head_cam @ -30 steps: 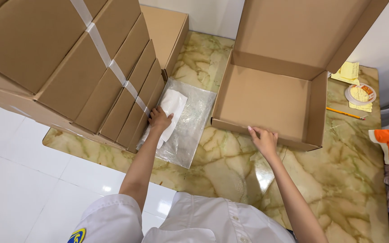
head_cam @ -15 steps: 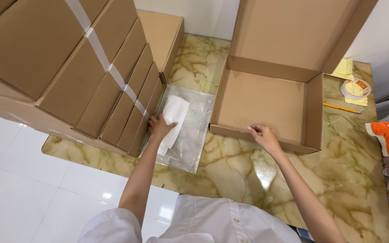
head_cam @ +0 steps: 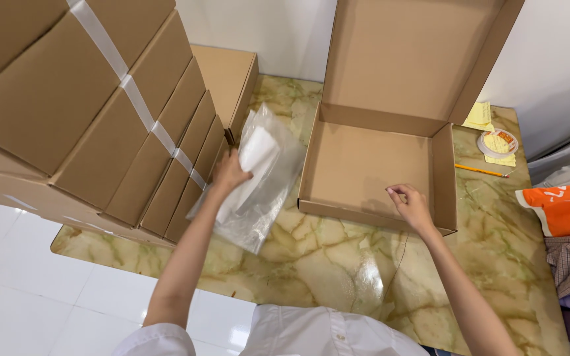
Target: The person places a white folded item wrapped in plastic into a cardboard box, closes the lid, and secures the box by tying a white ribbon around it in a cross pattern and finishing with a bow.
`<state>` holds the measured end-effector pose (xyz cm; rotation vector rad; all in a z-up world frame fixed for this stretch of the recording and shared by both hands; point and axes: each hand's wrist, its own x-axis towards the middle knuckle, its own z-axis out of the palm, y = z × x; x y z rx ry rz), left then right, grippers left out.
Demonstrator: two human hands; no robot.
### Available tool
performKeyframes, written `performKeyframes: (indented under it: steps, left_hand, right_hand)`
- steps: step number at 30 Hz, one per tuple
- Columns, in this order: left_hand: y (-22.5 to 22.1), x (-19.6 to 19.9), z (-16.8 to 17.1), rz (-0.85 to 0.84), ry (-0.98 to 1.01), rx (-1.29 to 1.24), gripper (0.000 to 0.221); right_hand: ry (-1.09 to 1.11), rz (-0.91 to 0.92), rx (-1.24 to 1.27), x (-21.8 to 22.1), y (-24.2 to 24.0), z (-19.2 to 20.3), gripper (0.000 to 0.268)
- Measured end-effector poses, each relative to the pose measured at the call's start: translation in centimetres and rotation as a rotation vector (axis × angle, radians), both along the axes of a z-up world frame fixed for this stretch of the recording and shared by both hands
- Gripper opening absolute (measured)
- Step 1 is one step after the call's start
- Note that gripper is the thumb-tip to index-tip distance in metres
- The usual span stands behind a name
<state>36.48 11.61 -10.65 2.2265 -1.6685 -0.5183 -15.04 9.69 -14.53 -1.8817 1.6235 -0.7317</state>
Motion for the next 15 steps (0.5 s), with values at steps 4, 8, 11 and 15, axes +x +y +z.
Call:
performKeyframes:
  steps: [4, 8, 11, 15]
  left_hand:
    - [0.4, -2.9, 14.7, -0.054, 0.345, -0.011, 0.093]
    - [0.7, -7.6, 22.0, -0.246, 0.796, 0.187, 0.100]
    - [-2.5, -9.7, 18.6, -0.252, 0.973, 0.391, 0.097]
    - [-5.6, -14.7, 14.6, -0.333, 1.032, 0.611, 0.097]
  right_hand:
    - [-0.309, -0.045, 0.122, 2.9, 0.9, 3.1, 0.023]
    - [-0.866, -0.022, 0.477, 7.2, 1.9, 7.7, 0.043]
    - [-1.118, -0.013, 0.645, 7.0, 0.8, 7.8, 0.057]
    - [-1.121, -0.117, 0.645, 3.5, -0.2, 7.5, 0.063]
